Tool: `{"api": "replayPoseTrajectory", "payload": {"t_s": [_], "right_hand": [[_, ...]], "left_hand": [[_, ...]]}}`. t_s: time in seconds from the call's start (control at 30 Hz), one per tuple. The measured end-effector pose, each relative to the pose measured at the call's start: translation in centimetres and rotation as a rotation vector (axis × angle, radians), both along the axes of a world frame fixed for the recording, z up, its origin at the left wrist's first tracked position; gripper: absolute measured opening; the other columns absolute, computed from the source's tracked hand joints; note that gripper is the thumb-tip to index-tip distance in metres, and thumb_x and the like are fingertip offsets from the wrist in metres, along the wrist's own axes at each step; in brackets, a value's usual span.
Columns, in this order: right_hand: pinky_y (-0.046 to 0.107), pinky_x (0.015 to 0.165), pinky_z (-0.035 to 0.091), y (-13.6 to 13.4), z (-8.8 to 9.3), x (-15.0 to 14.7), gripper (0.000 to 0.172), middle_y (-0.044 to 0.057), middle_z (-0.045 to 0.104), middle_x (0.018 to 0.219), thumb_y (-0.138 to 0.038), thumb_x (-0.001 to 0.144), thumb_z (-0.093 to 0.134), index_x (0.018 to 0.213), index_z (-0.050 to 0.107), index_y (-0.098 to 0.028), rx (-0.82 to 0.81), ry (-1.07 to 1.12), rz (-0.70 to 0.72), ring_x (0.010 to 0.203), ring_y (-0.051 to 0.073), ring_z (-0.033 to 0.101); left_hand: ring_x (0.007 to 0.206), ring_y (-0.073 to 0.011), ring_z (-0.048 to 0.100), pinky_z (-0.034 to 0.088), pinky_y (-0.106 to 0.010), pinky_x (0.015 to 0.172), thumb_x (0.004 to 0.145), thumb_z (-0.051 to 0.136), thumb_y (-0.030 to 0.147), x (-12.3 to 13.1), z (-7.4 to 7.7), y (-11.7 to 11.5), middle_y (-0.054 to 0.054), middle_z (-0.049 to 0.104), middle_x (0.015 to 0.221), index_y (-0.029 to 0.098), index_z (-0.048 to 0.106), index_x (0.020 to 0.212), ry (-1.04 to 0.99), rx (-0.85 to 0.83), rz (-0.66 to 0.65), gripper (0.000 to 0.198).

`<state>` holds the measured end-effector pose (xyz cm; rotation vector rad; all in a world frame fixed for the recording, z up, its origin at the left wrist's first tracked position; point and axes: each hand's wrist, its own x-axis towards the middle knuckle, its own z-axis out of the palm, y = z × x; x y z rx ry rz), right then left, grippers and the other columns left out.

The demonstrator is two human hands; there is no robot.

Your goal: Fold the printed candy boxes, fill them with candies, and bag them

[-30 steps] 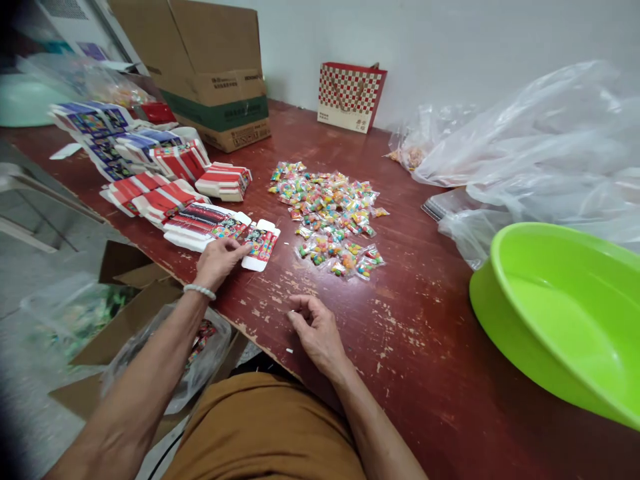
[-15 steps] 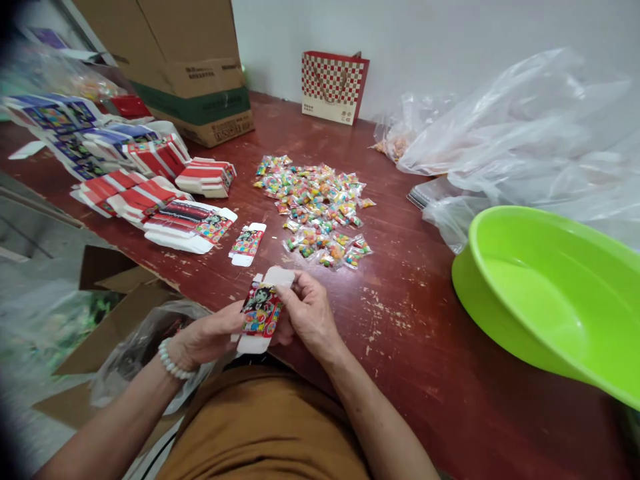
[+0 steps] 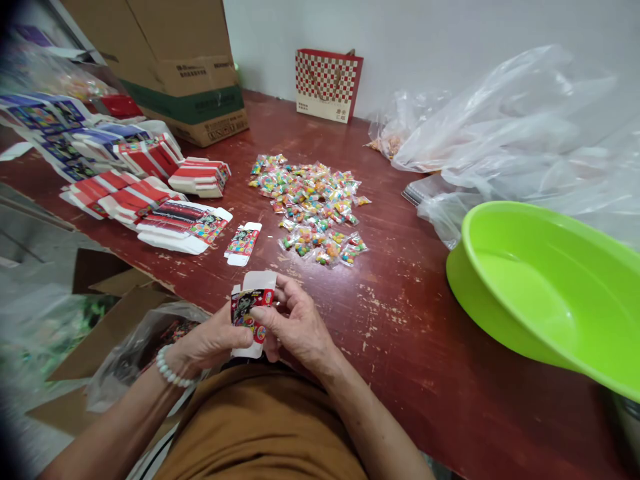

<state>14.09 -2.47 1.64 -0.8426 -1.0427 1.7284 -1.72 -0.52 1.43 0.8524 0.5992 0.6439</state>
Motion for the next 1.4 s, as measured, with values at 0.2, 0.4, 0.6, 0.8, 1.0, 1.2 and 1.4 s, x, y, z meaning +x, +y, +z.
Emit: {"api": "replayPoseTrajectory", "payload": {"t_s": [0.2, 0.4, 0.6, 0.8, 1.0, 1.2, 1.4], "right_hand": [[0.04, 0.089, 0.054, 0.0, 0.4, 0.8, 0.042, 0.009, 0.062, 0.116, -0.024, 0.081, 0.071, 0.121, 0.059, -0.025, 0.554, -0.614, -0.523, 0.103, 0.023, 0.061], [0.038, 0.084, 0.05, -0.4, 1.8, 1.9, 0.013, 0.006, 0.069, 0.097, -0.016, 0.087, 0.063, 0.098, 0.062, -0.022, 0.885, -0.919, -0.31, 0.091, 0.022, 0.061], [0.031, 0.075, 0.051, -0.6, 1.9, 2.1, 0.015, 0.006, 0.064, 0.099, -0.013, 0.086, 0.06, 0.098, 0.06, -0.022, 0.741, -0.904, -0.136, 0.086, 0.019, 0.061], [0.03, 0.076, 0.05, -1.0, 2.2, 2.4, 0.02, 0.005, 0.064, 0.098, -0.008, 0.082, 0.057, 0.097, 0.06, -0.022, 0.731, -0.894, -0.089, 0.086, 0.018, 0.061], [0.024, 0.065, 0.046, -1.0, 2.2, 2.5, 0.017, -0.001, 0.066, 0.079, -0.007, 0.078, 0.064, 0.088, 0.063, -0.021, 0.574, -0.795, -0.053, 0.068, 0.012, 0.058], [0.023, 0.06, 0.042, -0.9, 2.6, 3.0, 0.011, -0.003, 0.065, 0.068, -0.015, 0.083, 0.066, 0.074, 0.063, -0.02, 0.491, -0.794, 0.044, 0.062, 0.012, 0.057], [0.023, 0.057, 0.037, -0.5, 2.8, 3.5, 0.008, -0.004, 0.061, 0.067, -0.025, 0.093, 0.058, 0.086, 0.056, -0.021, 0.462, -0.777, 0.205, 0.06, 0.012, 0.052]], "left_hand": [[0.075, -0.0184, 0.063, 0.05, -0.03, 0.077, 0.067, 0.083, 0.058, -0.3, 0.1, 0.1, -0.005, 0.07, 0.078, 0.014, 0.074, 0.088, 0.05, 0.088, -0.154, 0.049], [0.071, -0.0188, 0.059, 0.047, -0.029, 0.075, 0.071, 0.079, 0.054, -0.8, -0.2, 0.0, -0.006, 0.067, 0.068, 0.014, 0.071, 0.068, 0.243, 0.182, -0.194, 0.041], [0.067, -0.017, 0.058, 0.045, -0.027, 0.067, 0.073, 0.074, 0.044, -1.0, 0.4, 0.0, -0.005, 0.068, 0.07, 0.014, 0.07, 0.073, 0.313, 0.192, -0.275, 0.03], [0.069, -0.0168, 0.056, 0.044, -0.026, 0.069, 0.081, 0.068, 0.045, -1.8, 0.4, 0.3, -0.005, 0.067, 0.071, 0.015, 0.071, 0.075, 0.338, 0.248, -0.391, 0.031], [0.075, -0.0194, 0.062, 0.047, -0.029, 0.078, 0.082, 0.067, 0.054, -1.6, 0.1, -0.4, -0.005, 0.067, 0.071, 0.016, 0.069, 0.078, 0.262, 0.217, -0.427, 0.038], [0.064, -0.0169, 0.066, 0.051, -0.03, 0.069, 0.076, 0.075, 0.047, -1.4, -0.2, 0.0, -0.001, 0.065, 0.072, 0.017, 0.063, 0.08, 0.239, 0.098, -0.47, 0.033], [0.06, -0.0159, 0.064, 0.047, -0.027, 0.063, 0.075, 0.076, 0.042, -1.7, 0.1, 1.1, -0.002, 0.068, 0.066, 0.016, 0.068, 0.084, 0.262, 0.146, -0.51, 0.029]]}}
